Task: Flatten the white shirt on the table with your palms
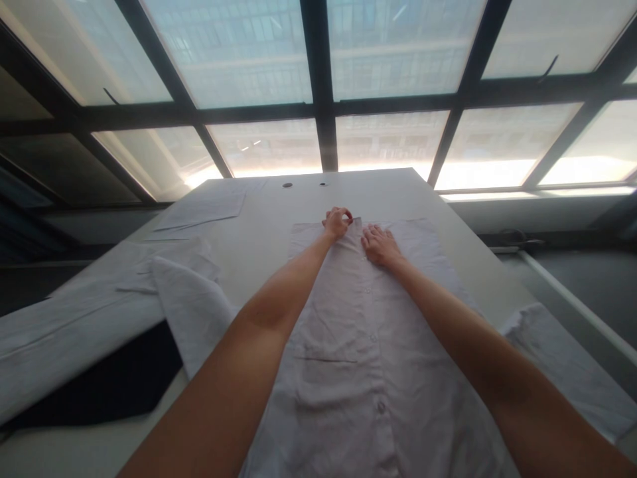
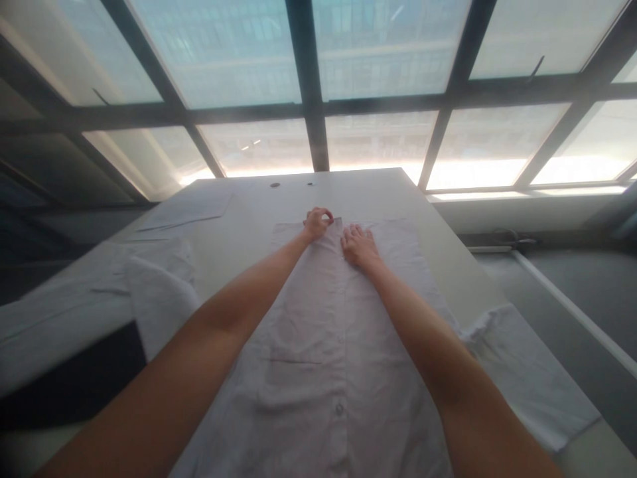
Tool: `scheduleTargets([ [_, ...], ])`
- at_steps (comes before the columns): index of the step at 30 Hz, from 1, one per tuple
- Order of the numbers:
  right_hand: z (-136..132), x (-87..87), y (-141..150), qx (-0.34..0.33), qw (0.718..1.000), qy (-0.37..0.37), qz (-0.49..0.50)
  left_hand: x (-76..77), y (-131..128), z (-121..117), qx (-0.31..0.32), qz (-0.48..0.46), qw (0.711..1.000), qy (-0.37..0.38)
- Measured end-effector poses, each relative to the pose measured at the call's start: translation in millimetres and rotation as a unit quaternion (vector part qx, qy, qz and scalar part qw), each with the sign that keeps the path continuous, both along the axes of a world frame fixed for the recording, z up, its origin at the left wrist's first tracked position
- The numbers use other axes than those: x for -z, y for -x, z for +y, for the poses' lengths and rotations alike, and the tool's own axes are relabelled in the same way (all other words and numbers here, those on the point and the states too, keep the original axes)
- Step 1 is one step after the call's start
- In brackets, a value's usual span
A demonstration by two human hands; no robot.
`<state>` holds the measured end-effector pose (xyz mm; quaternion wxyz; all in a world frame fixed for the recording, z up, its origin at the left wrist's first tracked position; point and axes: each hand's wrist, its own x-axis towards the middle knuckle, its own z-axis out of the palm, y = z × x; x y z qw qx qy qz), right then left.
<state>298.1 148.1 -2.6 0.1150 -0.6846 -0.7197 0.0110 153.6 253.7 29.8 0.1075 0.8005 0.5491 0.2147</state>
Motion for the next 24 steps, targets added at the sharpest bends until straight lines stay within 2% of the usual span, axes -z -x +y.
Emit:
scheduleTargets([
  [4, -1, -0.4, 0, -0.001, 1.0, 0.0, 0.013, -2.8, 0, -14, -0.01, 0.009, 0.999, -0.032],
  [6, -2, 0.1, 0, 0.008, 1.0, -0.014, 0.025, -2.1, 0, -28, 0.01, 0.027, 0.998, -0.052],
  [12, -3, -2.8, 2, 0.036, 0.997, -0.064, 0.03, 17.5, 2, -83, 0.182, 0.117, 0.976, -0.007],
  [14, -6, -6.2, 1, 0.009, 0.998, -0.06, 0.024, 24.0, 3, -94, 0.203, 0.135, 0.97, 0.01],
  [18, -23, -9.1, -13, -0.101, 0.995, -0.011, 0.02, 27.2, 4, -100, 0.195, 0.138, 0.971, 0.009],
  [22, -42, -5.9, -44, -0.198, 0.98, 0.03, 0.017, 24.7, 3, -100, 0.196, 0.148, 0.969, 0.01],
  [24, -41, -5.5, -63, -0.203, 0.978, 0.041, 0.005, 24.6, 3, -99, 0.194, 0.153, 0.969, 0.013],
])
